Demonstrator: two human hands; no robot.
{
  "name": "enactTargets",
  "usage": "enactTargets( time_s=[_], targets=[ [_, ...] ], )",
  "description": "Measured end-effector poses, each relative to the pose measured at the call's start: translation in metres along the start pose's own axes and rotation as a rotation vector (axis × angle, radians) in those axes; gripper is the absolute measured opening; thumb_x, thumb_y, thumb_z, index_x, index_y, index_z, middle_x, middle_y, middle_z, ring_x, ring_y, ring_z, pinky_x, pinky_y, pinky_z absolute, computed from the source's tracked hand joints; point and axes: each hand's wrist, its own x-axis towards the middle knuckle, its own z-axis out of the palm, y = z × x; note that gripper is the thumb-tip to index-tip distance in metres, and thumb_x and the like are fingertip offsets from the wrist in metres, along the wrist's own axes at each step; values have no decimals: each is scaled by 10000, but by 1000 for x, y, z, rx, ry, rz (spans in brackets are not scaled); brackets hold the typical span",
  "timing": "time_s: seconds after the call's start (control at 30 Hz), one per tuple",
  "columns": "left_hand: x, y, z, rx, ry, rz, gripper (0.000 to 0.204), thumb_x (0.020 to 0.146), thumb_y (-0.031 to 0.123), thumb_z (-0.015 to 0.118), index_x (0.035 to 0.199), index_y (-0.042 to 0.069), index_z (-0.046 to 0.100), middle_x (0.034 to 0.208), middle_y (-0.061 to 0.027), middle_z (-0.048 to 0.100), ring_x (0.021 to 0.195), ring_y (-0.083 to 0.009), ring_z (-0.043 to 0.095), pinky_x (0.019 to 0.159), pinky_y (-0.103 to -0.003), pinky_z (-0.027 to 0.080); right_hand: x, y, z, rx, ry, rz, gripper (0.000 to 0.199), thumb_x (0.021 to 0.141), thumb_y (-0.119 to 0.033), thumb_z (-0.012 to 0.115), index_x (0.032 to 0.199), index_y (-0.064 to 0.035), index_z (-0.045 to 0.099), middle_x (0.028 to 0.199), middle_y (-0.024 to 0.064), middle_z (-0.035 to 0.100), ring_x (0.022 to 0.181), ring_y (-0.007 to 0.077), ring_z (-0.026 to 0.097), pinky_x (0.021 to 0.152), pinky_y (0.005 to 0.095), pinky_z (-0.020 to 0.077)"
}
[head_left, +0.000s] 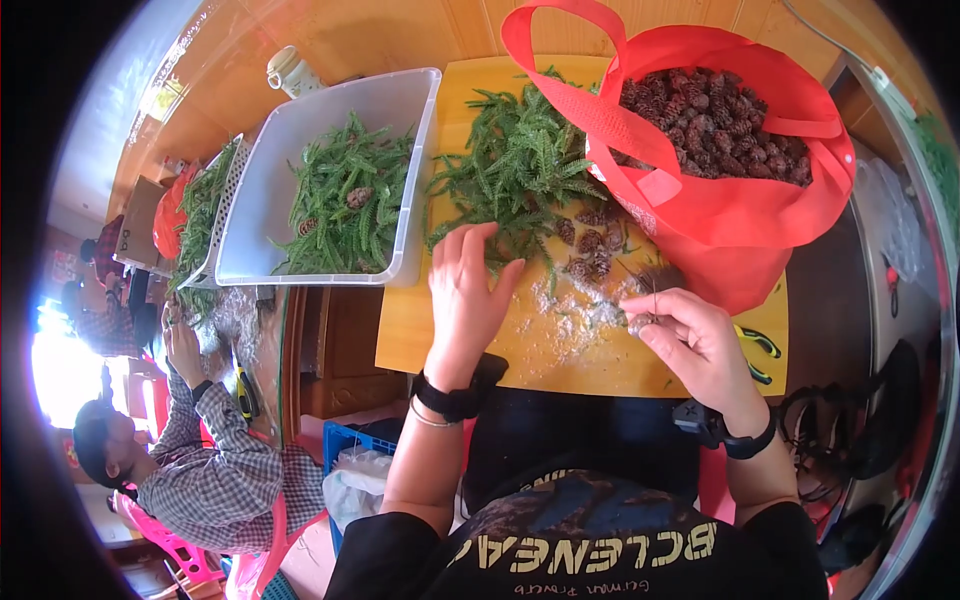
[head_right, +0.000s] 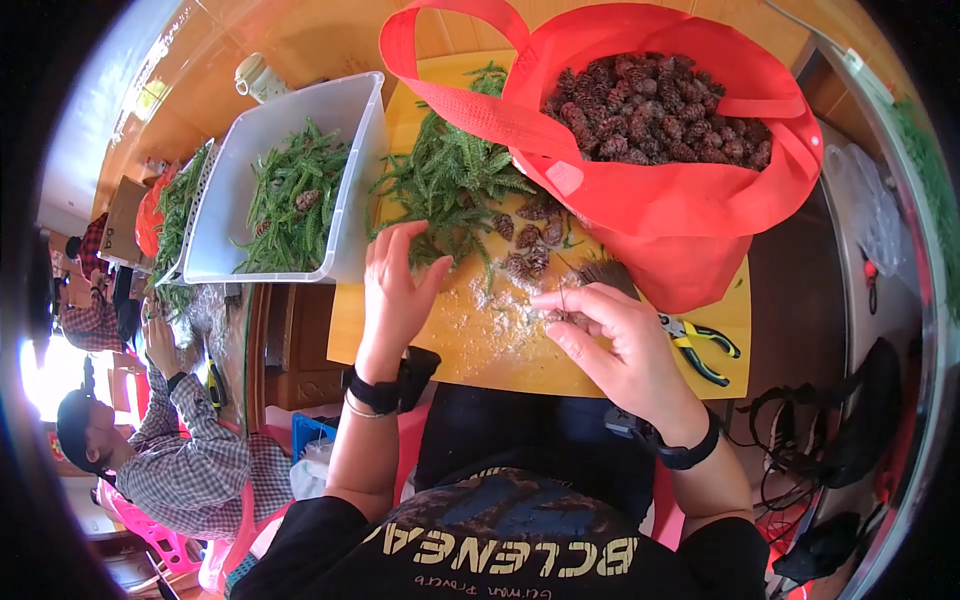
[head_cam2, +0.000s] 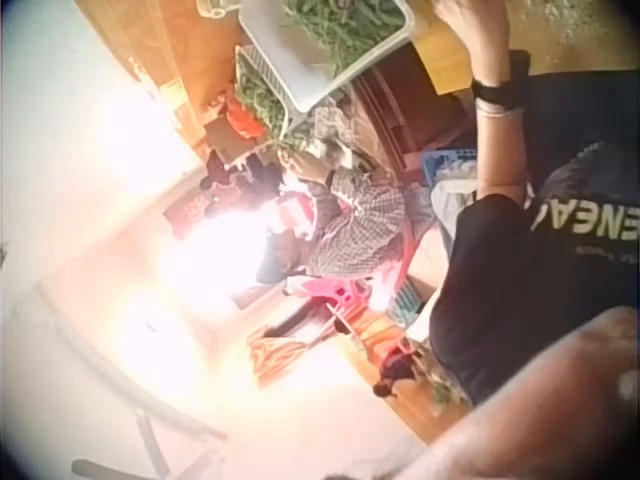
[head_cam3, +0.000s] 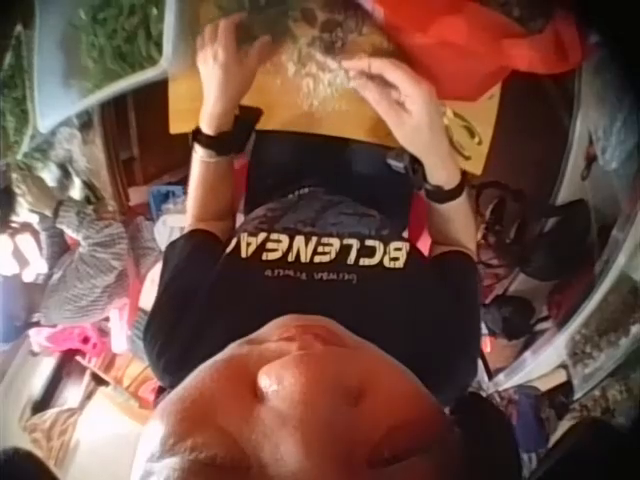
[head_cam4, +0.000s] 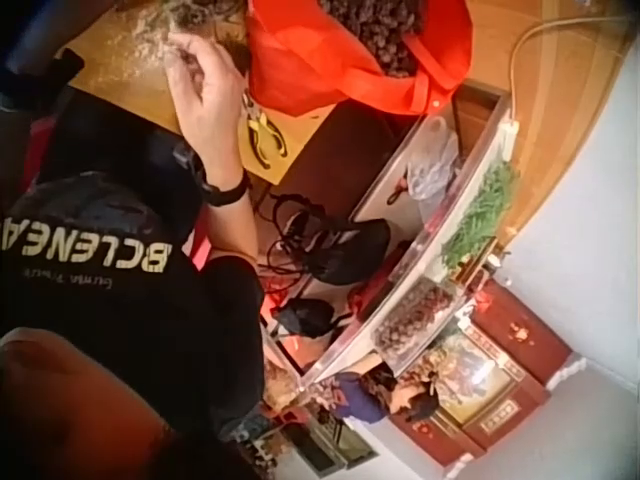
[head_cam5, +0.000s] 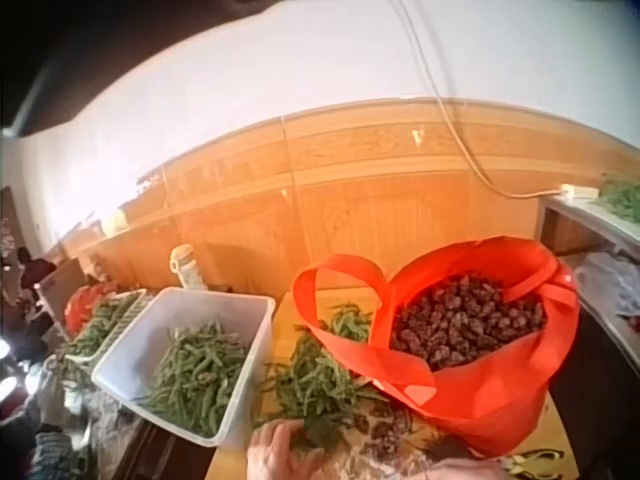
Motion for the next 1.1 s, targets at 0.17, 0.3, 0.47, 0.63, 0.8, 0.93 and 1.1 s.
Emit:
enactTargets(
  time_s=[0.17,0.3,0.47,0.63,0.8,0.93,1.1],
  targets=[
    [2,-7,2,232,-117,-39,483,634,202,730,1063,95,535,1008,-79,547,1001,-277,482,845,-404,346,-6,7,-3,20,-29,-11,212,842,49,481,1039,70,555,986,75,475,923,127,535,838,236,426],
    [5,3,2,226,-79,-33,422,612,197,739,986,97,572,975,-71,542,986,-258,484,830,-392,326,-9,12,0,91,30,-39,207,838,47,483,1029,65,561,1012,81,467,938,133,532,830,242,434],
    [3,6,9,430,-194,44,295,576,200,752,818,86,627,867,-60,516,921,-243,479,815,-385,306,-13,13,0,24,14,-9,198,841,23,488,1019,46,570,1022,79,468,909,123,538,809,233,442],
    [6,-3,18,526,-253,14,306,570,183,750,837,85,638,853,-66,517,912,-241,478,820,-392,304,-14,9,1,-9,-9,-27,183,843,16,489,1004,45,570,1009,78,474,891,119,539,790,222,439],
    [9,-8,9,255,-153,37,226,631,143,730,822,65,638,820,-65,527,851,-205,509,775,-350,349,-15,17,1,25,38,-58,178,844,14,482,999,46,562,968,72,490,868,115,528,742,218,419],
    [10,-10,-9,-544,-266,-269,161,767,168,677,854,39,633,860,-59,580,836,-171,547,692,-267,436,-12,15,-1,37,59,-17,161,851,-7,435,958,45,543,924,76,503,854,120,516,753,239,403],
    [6,10,-18,-1512,-329,-557,164,891,118,511,967,-17,565,941,-60,588,857,-160,550,779,-277,431,-3,13,1,49,72,-88,159,852,-24,376,896,39,515,913,82,508,842,122,505,771,254,399]
  ],
)
